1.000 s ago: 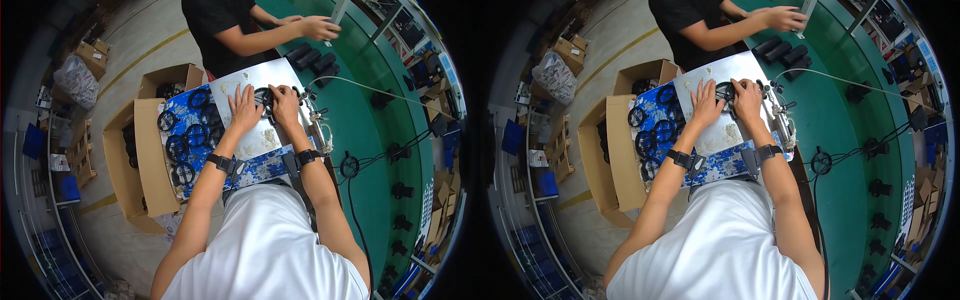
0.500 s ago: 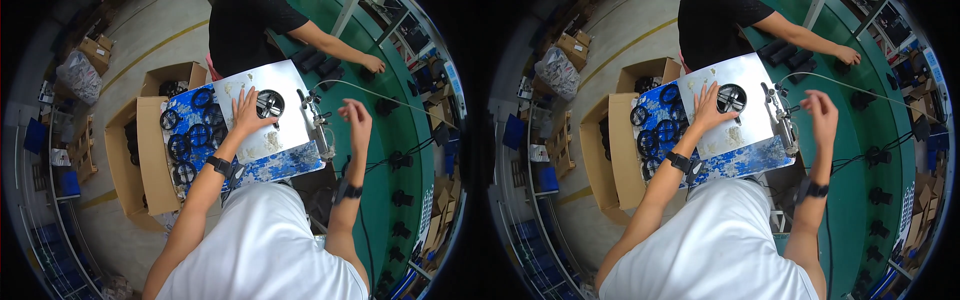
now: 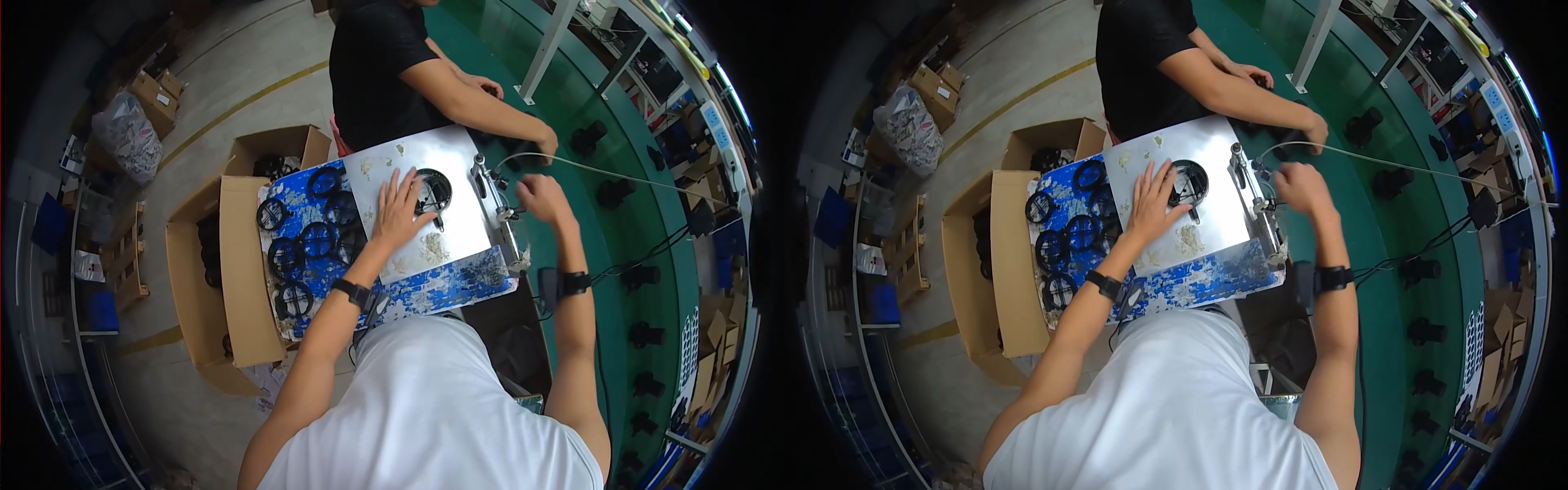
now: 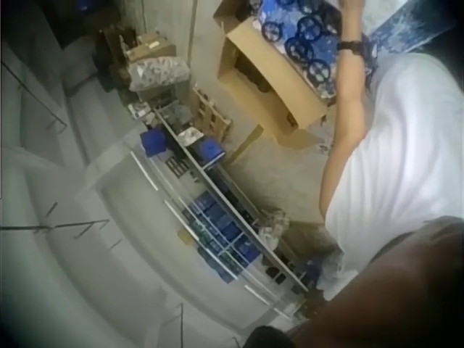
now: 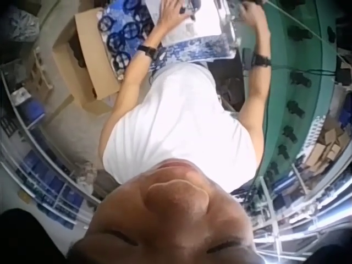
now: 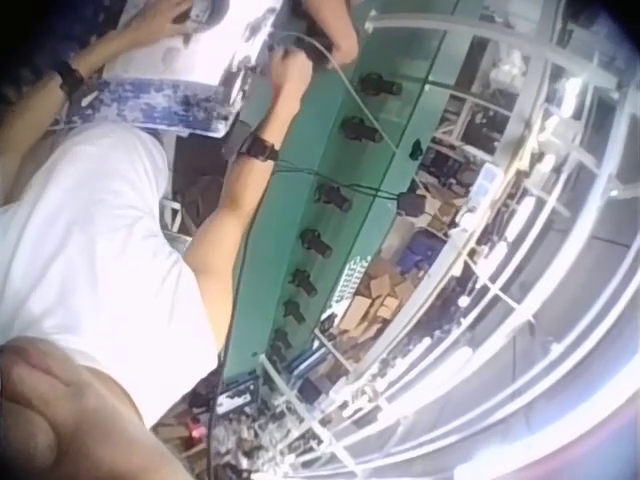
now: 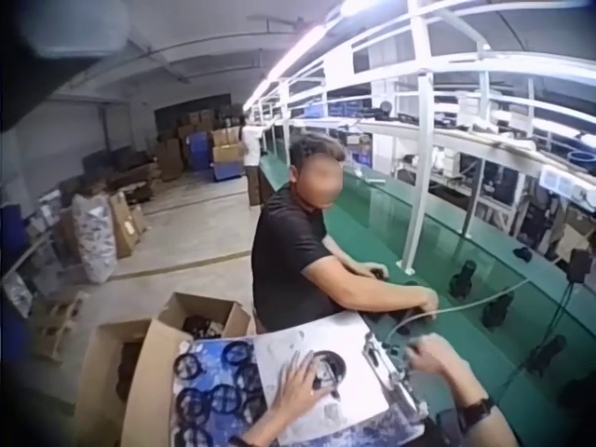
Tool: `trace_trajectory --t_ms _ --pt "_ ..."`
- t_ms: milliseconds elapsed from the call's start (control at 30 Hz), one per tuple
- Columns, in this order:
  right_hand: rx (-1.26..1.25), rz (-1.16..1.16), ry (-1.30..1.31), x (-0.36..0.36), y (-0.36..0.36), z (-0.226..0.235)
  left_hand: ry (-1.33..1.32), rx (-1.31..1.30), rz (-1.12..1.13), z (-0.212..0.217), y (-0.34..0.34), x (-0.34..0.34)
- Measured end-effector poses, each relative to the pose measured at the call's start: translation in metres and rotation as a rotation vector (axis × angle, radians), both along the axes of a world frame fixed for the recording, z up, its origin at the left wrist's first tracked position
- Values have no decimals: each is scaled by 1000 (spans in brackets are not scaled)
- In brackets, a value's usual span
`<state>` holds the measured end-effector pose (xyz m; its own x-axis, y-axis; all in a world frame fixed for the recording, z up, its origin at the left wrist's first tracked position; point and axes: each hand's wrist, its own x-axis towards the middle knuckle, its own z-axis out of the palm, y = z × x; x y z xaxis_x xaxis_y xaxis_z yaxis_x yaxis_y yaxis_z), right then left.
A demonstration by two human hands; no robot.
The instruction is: The person picks up a fan guard from a box, places it onto a metal plate, and presses a motor into the guard. They then remove the assembled fan unit from the plate and set it aside on the table.
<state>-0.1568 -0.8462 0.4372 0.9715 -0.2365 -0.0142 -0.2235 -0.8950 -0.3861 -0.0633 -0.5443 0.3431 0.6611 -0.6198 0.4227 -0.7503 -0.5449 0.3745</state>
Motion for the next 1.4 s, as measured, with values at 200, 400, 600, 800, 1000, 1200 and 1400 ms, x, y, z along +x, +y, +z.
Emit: trace_trajectory --t_ms 200,400,600,800,1000,1200,1400 --pt "-107 104 132 79 102 -16 -138 -51 -205 8 -6 -11" --pt "-98 266 -64 71 109 -38 -59 -144 -177 8 -8 -6" --pt "-304 548 13 66 110 -41 25 -196 -199 0 -1 3" --pt "-376 617 113 65 97 -20 87 -173 -146 -2 -2 2" --pt "-435 516 -34 23 104 -25 111 -134 -144 -6 0 1" --pt "-463 377 -160 3 120 -48 104 -132 -156 -7 -2 2" --pt "-234 224 -301 15 126 -67 -66 -95 -183 -9 -5 2"
